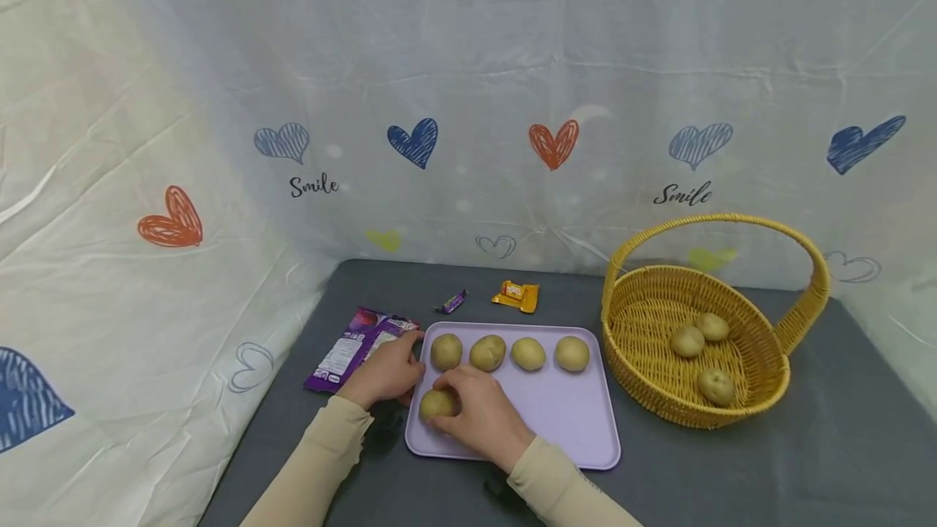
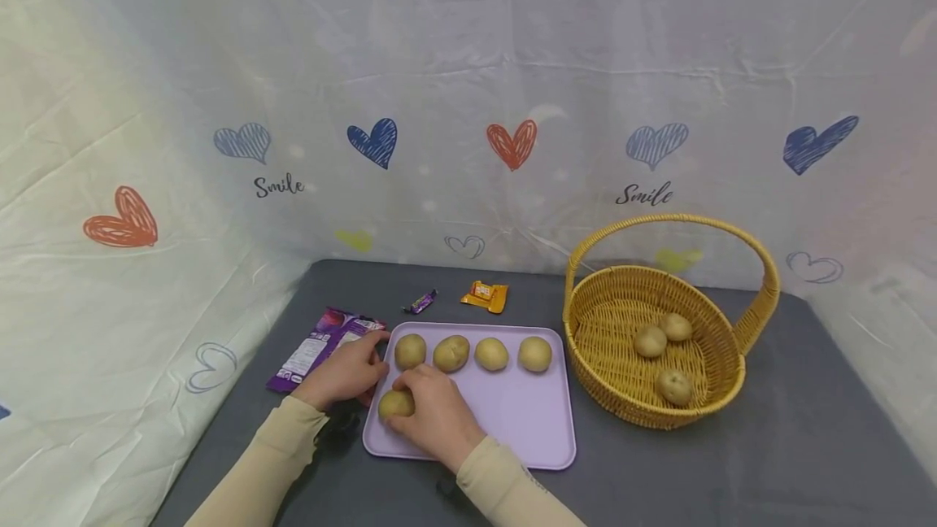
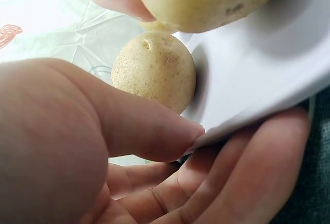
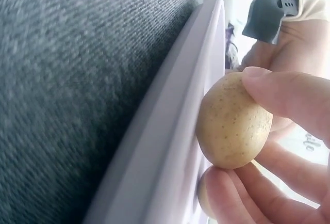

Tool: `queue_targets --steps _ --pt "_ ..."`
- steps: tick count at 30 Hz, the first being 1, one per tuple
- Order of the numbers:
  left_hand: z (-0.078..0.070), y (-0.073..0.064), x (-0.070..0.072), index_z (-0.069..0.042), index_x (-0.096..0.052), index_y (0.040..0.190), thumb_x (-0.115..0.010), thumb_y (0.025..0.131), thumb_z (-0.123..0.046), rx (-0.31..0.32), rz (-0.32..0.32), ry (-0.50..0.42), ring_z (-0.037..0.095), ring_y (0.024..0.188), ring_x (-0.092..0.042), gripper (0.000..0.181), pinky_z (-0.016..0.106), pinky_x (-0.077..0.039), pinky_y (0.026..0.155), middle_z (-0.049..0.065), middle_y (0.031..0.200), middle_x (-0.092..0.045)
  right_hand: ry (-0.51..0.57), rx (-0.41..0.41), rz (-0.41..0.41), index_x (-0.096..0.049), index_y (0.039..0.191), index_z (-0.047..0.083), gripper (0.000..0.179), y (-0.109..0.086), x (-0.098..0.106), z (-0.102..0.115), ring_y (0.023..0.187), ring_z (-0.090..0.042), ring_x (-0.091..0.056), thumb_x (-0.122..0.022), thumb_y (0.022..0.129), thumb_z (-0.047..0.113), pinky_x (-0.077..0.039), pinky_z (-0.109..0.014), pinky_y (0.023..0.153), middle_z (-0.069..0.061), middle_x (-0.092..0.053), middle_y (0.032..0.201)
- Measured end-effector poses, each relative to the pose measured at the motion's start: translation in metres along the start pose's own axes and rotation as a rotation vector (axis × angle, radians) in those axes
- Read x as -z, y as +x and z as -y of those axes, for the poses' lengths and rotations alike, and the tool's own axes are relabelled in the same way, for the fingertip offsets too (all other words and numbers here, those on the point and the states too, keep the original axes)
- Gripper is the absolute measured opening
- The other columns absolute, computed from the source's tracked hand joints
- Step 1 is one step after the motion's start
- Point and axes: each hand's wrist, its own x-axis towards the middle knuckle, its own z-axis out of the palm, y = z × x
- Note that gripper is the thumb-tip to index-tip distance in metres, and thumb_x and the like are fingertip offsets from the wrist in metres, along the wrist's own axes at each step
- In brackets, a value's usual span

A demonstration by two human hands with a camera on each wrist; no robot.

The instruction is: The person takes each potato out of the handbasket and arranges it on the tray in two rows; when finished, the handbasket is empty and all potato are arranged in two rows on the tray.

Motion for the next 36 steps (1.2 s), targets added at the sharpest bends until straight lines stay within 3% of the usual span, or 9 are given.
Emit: queue_targets --steps 24,30,36 --pt "-0.003 0.002 -0.001 -0.001 -0.049 0.155 -0.061 0.098 -0.006 -0.006 0.008 0.009 0.017 0.048 -0.067 0.058 0.033 -0.058 0.046 0.006 0.074 -0.065 0.003 -0.021 0.018 -0.077 0.121 0.008 0.043 -0.003 0.010 0.002 0.100 -0.018 -0.072 -0.093 0.083 0.023 -0.060 -0.025 0.086 -0.006 -0.078 0.113" --pt "-0.006 0.000 -0.002 0.000 -0.050 0.154 -0.061 0.098 -0.005 -0.004 0.009 -0.003 0.017 0.049 -0.067 0.057 0.033 -0.058 0.047 0.006 0.074 -0.065 0.048 -0.061 -0.018 -0.077 0.124 0.009 0.043 -0.010 0.038 0.002 0.104 -0.023 -0.075 -0.090 0.088 0.029 -0.063 -0.029 0.089 -0.006 -0.078 0.117" --pt "-0.004 -0.002 -0.001 0.000 -0.049 0.155 -0.062 0.099 -0.006 0.008 0.008 0.003 0.018 0.050 -0.068 0.058 0.034 -0.059 0.048 0.007 0.078 -0.065 -0.037 -0.125 -0.140 -0.078 0.121 0.011 0.037 -0.039 0.100 -0.018 0.100 -0.022 -0.075 -0.090 0.089 0.026 -0.065 -0.035 0.089 -0.004 -0.078 0.111"
